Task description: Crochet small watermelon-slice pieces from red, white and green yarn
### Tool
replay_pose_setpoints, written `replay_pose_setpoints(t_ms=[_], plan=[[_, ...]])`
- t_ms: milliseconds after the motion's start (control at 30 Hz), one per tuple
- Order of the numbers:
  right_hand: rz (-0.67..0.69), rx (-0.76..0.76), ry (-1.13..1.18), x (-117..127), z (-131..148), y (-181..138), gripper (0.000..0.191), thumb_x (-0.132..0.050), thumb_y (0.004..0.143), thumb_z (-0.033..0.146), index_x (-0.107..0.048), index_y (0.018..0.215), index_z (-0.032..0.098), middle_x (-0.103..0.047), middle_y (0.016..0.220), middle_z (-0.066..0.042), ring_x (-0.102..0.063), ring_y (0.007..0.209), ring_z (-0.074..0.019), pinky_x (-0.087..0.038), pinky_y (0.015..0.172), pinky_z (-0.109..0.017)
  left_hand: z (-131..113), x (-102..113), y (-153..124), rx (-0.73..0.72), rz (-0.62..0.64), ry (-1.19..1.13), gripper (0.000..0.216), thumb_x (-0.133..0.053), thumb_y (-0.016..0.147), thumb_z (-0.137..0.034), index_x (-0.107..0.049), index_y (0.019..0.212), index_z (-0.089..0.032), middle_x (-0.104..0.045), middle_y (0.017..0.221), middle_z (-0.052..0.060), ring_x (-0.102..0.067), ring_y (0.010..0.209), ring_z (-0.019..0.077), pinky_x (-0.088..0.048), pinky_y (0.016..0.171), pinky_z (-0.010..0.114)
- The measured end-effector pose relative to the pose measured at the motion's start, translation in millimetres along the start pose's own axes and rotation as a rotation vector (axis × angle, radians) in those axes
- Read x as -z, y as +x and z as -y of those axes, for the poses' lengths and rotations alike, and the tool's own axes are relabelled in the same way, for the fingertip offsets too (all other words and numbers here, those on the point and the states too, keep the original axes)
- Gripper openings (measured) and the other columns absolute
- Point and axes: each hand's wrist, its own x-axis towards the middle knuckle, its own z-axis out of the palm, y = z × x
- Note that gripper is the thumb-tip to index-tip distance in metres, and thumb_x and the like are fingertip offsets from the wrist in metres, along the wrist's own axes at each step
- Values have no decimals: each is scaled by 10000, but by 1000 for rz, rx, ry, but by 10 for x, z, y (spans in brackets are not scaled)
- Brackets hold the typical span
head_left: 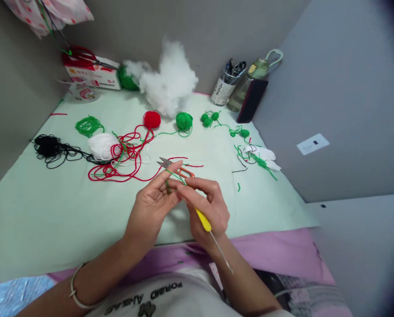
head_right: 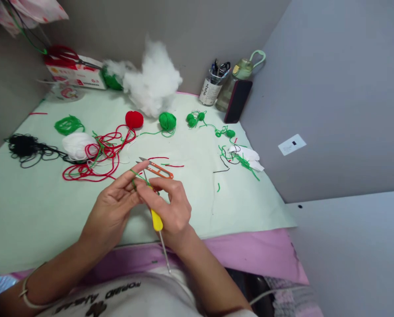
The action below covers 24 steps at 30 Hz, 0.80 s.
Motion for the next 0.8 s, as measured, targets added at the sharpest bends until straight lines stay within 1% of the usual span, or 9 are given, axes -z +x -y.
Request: replay_pose_setpoints(t_ms=[167,267,333,400,500,567,633,700,800], plan=[[-32,49,-50,14,-17,-67,494,-635,982,108,-654,1404,365,-754,1164,-70,-749,1047,-228,-673,814,-405,-35,-23,11,-59,11,33,526,-894,779,-169,-779,1270,-319,-735,831,-45,-682,817,95,-545,810,165],[-54,62,-31,5,-23,-83,498,-636,977,96,-657,1400,359,-768,1219,-68,-758,1061,-233,-673,821,-414,-82,-44,-10,-61,-15,52,515,-898,782,-192,-779,1272,-300,-738,840,-33,-681,825,107,-550,820,187],[-79,58,23,-15,-15,-72,456,-635,978,99,-686,1369,328,-775,1237,-80,-762,1062,-237,-670,820,-417,-111,-51,-23,-28,-29,35,502,-895,791,-222,-777,1275,-283,-726,837,-26,-672,829,112,-546,829,199],[-109,24,108,-33,9,-44,393,-616,997,126,-716,1325,318,-787,1217,-82,-765,1049,-235,-666,826,-425,-137,-50,-24,50,-18,-10,478,-891,794,-249,-785,1260,-263,-694,810,-22,-643,799,110,-535,809,198],[-107,-110,231,-23,61,21,332,-596,1017,158,-746,1255,335,-800,1158,-65,-768,1035,-224,-662,843,-421,-171,-24,4,185,37,-77,435,-875,798,-259,-805,1227,-247,-656,826,-9,-572,734,93,-504,741,178],[-79,-217,289,14,89,67,289,-609,1011,164,-768,1193,323,-806,1086,-57,-769,1006,-218,-657,837,-410,-195,15,33,230,64,-98,430,-862,802,-238,-808,1228,-249,-655,862,0,-539,719,83,-484,718,164],[-73,-328,349,67,98,109,224,-624,1008,195,-788,1115,302,-803,993,-47,-766,918,-209,-650,797,-395,-222,66,58,246,62,-97,420,-849,809,-217,-811,1227,-245,-660,874,4,-527,718,77,-468,703,148],[-96,-459,450,120,87,146,174,-635,1008,241,-800,1040,284,-788,907,-34,-751,803,-188,-635,742,-369,-248,113,71,246,52,-77,390,-844,806,-214,-825,1195,-228,-668,869,8,-526,716,76,-457,682,143],[-122,-635,642,170,58,189,154,-656,1002,281,-807,974,268,-765,856,-11,-728,713,-149,-607,688,-311,-273,136,65,218,52,-25,353,-840,808,-227,-837,1161,-228,-684,858,5,-553,732,85,-466,699,157]])
